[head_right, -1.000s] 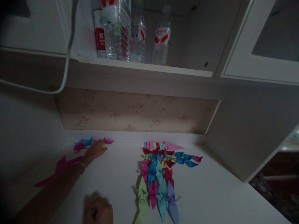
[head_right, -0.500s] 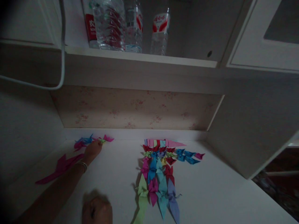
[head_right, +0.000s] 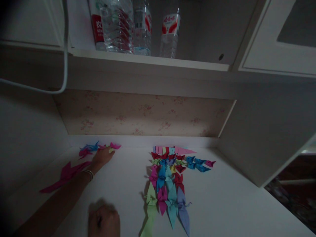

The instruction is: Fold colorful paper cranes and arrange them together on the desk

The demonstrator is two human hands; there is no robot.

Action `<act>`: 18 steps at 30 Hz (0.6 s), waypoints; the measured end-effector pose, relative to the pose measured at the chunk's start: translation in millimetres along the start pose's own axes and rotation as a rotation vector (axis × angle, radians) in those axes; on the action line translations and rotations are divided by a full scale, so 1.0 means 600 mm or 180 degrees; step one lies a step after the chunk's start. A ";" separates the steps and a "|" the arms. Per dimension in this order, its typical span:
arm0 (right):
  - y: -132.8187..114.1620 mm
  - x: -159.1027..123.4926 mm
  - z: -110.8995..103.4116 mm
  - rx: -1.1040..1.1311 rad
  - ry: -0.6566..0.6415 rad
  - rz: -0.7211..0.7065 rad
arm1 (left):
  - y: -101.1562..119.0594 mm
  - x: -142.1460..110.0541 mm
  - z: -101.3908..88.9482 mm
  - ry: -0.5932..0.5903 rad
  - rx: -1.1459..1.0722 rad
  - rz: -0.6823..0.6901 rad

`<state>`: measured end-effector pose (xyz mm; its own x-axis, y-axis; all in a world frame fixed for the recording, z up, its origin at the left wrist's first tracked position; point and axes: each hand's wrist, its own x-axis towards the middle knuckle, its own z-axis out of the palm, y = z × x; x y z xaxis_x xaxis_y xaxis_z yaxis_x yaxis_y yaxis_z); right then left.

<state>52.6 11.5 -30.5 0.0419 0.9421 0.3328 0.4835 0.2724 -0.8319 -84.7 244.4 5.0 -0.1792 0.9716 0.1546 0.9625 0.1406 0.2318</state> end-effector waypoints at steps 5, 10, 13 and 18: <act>0.002 -0.002 0.004 -0.0034 0.0004 -0.0005 | 0.016 0.010 0.007 0.0031 0.0044 -0.0070; -0.004 0.002 -0.001 -0.0048 -0.0011 -0.0034 | 0.020 0.005 -0.001 0.0176 0.0101 -0.0074; -0.008 0.004 -0.009 -0.0034 -0.0140 0.0012 | 0.021 -0.004 -0.013 0.0272 0.0102 -0.0053; -0.015 0.004 -0.024 0.0047 -0.0345 -0.0007 | 0.013 -0.023 -0.048 0.0345 0.0033 -0.0026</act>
<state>61.0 8.5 -15.9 -0.0545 0.9569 0.2854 0.4706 0.2767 -0.8378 -80.4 226.8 32.1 -0.2074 0.9442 0.2559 0.9629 0.1509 0.2236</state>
